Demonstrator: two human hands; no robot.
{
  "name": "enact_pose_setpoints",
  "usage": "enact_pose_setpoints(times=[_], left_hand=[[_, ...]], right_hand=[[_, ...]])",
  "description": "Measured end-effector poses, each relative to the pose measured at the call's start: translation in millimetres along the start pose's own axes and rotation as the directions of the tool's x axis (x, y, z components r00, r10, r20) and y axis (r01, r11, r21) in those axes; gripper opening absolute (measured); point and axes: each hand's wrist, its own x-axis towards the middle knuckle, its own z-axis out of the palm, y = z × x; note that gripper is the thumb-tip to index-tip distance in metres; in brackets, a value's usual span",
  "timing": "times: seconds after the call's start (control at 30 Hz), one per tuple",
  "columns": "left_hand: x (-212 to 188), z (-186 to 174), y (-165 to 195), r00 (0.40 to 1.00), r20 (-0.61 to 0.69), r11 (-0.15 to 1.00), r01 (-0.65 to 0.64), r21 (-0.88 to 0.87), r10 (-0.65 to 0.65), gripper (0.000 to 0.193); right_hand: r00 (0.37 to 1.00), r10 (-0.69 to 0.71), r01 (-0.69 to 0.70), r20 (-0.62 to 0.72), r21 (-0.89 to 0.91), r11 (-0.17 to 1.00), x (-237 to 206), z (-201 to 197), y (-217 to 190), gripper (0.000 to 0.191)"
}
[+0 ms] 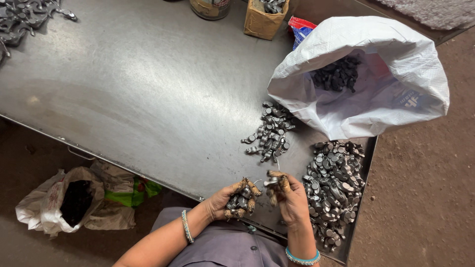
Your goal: The person sorts small metal parts on a metal table, picking them up one by one and placing them into a white sack. The hands repeatedly reach into a pile, separate individual pieces, and transfer them into the bag.
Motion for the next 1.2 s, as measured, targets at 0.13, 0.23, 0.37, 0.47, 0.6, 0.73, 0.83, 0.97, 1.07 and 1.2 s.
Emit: enact_pose_setpoints(times=[0.13,0.23,0.37,0.47,0.6,0.73,0.83,0.97,1.07,1.2], left_hand=[[1,5,-1,0.999,-0.029,1.000,-0.026,0.013,0.026,0.044],[2,7,-2,0.990,-0.135,0.999,-0.021,0.039,0.026,0.047],[2,4,-2,0.987,-0.150,0.999,-0.054,0.010,0.055,0.050],[12,7,3,0.985,-0.173,0.991,-0.029,-0.128,0.007,0.053],[56,35,29,0.997,0.013,0.985,-0.072,-0.156,0.075,0.053],[155,100,72,0.927,-0.221,0.953,-0.295,0.067,0.302,0.029],[230,155,113,0.906,0.040,0.903,-0.423,0.072,0.421,0.048],[260,181,142,0.859,0.025,0.768,-0.470,0.435,0.511,0.070],[225,152,140,0.845,0.040,0.475,-0.339,0.812,0.534,0.074],[149,110,152,0.822,0.126,-0.056,-0.114,0.992,0.556,0.042]], right_hand=[[0.999,-0.042,0.027,-0.033,-0.352,0.936,-10,18,10,0.029],[0.981,-0.185,0.177,0.064,-0.690,0.701,-13,37,15,0.019],[0.963,-0.269,0.176,-0.031,-0.682,0.710,-4,53,1,0.018],[0.919,-0.317,0.037,-0.234,-0.749,0.661,9,53,-17,0.021],[0.861,-0.501,0.088,0.090,-0.996,-0.027,24,47,-22,0.045],[0.772,-0.593,0.117,0.228,-0.968,-0.221,36,57,5,0.035],[0.808,-0.571,-0.031,0.148,-0.956,-0.292,41,61,14,0.030],[0.848,-0.527,-0.084,0.053,-0.969,-0.233,32,62,3,0.036],[0.868,-0.494,-0.078,0.044,-0.972,-0.223,19,68,-6,0.034],[0.929,-0.369,-0.121,-0.041,-0.973,-0.198,3,79,-8,0.038]])
